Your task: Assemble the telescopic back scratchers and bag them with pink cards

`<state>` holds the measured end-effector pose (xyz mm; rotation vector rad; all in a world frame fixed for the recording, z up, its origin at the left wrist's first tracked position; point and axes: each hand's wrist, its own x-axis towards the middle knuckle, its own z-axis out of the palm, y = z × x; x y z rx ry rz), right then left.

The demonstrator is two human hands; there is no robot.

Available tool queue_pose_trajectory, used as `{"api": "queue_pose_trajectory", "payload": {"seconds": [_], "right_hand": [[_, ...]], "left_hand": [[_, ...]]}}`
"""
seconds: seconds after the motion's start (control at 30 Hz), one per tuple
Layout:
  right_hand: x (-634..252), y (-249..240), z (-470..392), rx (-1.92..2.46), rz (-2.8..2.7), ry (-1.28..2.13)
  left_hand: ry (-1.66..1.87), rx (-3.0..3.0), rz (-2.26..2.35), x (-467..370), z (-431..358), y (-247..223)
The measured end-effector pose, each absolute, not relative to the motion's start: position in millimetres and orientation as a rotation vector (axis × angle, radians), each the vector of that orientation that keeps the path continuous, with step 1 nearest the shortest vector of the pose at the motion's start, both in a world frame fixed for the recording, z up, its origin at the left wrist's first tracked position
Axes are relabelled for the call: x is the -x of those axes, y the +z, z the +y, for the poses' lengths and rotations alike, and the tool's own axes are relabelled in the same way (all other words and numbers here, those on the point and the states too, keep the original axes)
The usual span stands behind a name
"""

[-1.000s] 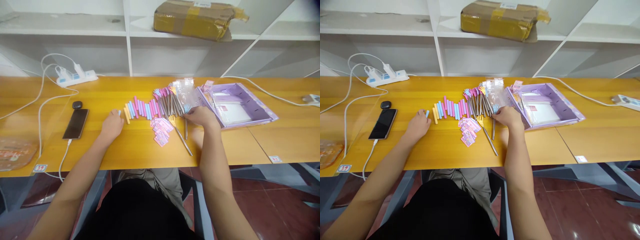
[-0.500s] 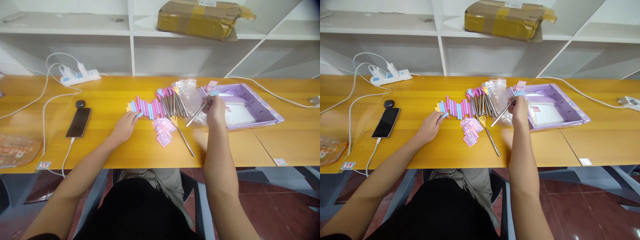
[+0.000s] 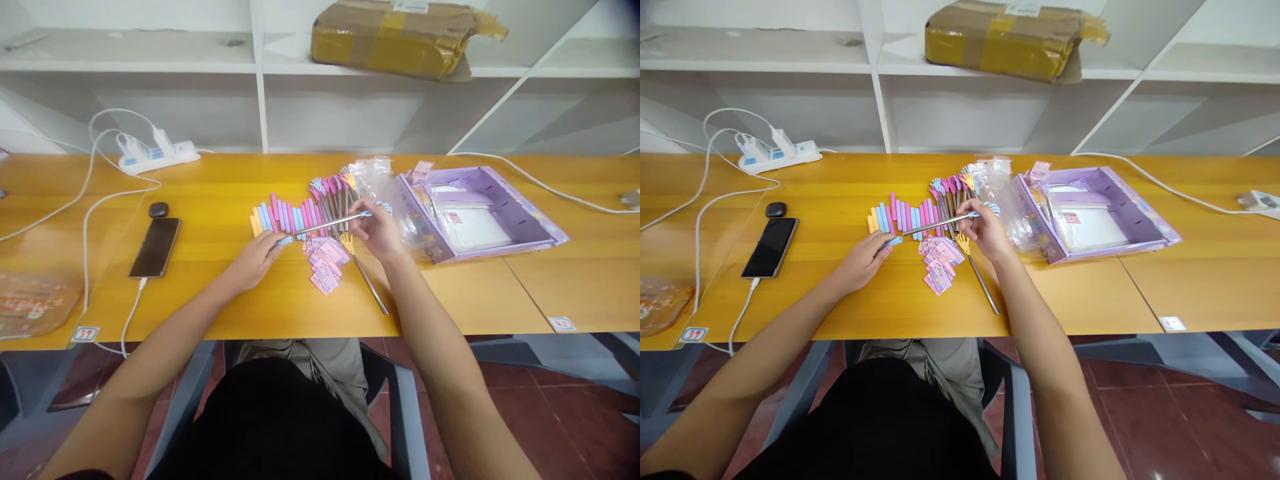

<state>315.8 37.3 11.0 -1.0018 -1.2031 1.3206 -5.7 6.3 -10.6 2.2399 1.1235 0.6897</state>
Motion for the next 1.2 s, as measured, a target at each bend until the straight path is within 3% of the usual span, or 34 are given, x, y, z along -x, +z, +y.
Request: {"api": "queue_pose_trajectory", "payload": {"seconds": [1.2], "right_hand": [[-294, -2, 24, 0.786, -1.500, 1.155]], "left_hand": [[0.755, -2.500, 1.125, 3, -11, -23]]}}
